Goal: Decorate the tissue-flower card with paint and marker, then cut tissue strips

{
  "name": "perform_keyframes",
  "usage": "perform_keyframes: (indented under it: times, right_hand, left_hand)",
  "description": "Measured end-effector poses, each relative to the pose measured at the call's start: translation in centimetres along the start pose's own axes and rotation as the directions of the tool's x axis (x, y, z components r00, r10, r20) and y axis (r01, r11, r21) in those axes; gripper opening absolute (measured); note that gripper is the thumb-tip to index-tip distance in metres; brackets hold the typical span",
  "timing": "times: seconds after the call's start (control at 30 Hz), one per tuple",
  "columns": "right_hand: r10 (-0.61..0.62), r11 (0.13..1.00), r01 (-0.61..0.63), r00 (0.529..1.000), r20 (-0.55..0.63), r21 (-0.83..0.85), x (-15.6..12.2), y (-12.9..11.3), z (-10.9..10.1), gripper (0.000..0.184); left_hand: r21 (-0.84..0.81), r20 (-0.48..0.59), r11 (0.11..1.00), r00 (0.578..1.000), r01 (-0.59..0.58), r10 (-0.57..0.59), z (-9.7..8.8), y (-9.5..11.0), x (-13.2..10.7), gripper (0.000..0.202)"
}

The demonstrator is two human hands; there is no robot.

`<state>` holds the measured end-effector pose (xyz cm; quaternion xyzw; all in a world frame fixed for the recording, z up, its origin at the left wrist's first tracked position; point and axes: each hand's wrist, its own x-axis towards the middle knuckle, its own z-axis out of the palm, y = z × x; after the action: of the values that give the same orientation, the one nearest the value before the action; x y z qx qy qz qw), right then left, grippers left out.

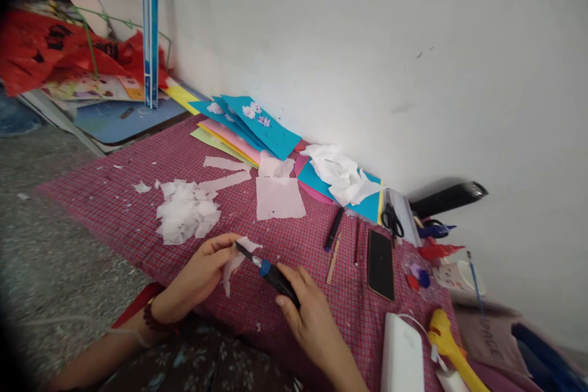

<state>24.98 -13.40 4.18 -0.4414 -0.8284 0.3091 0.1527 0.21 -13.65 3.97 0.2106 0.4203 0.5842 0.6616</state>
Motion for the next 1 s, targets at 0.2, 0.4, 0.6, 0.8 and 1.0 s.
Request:
perform_keyframes:
  times: [0.2,0.4,0.6,0.8,1.0]
  right_hand:
    - [0.009,0.999,-0.010,0.999,-0.046,-0.034,0.0,-0.3,0.0,0.045]
    - [0.011,0.995,-0.026,0.988,-0.152,-0.096,-0.1,-0.6,0.3,0.047]
    - [-0.029,0.991,-0.002,0.973,-0.228,-0.134,0.1,-0.9,0.2,0.045]
    - [-0.050,0.988,0.005,0.956,-0.289,-0.155,0.1,-0.8,-0.1,0.041]
    - [-0.085,0.976,0.019,0.950,-0.300,-0.217,0.2,-0.6,-0.1,0.041]
  left_hand:
    - [-0.055,0.115,0.998,0.993,-0.024,0.031,0.0,0.1,-0.6,0.024]
    - [0.009,0.115,0.995,0.988,-0.100,0.098,0.7,-0.3,-0.3,0.042]
    - [0.233,0.109,0.956,0.982,-0.178,0.156,0.7,-0.3,-0.8,0.015]
    - [0.148,0.114,0.986,0.992,-0.079,0.062,0.0,-0.4,-1.2,0.044]
    - [0.176,0.105,0.982,0.991,0.065,-0.084,-0.7,-0.4,-1.2,0.032]
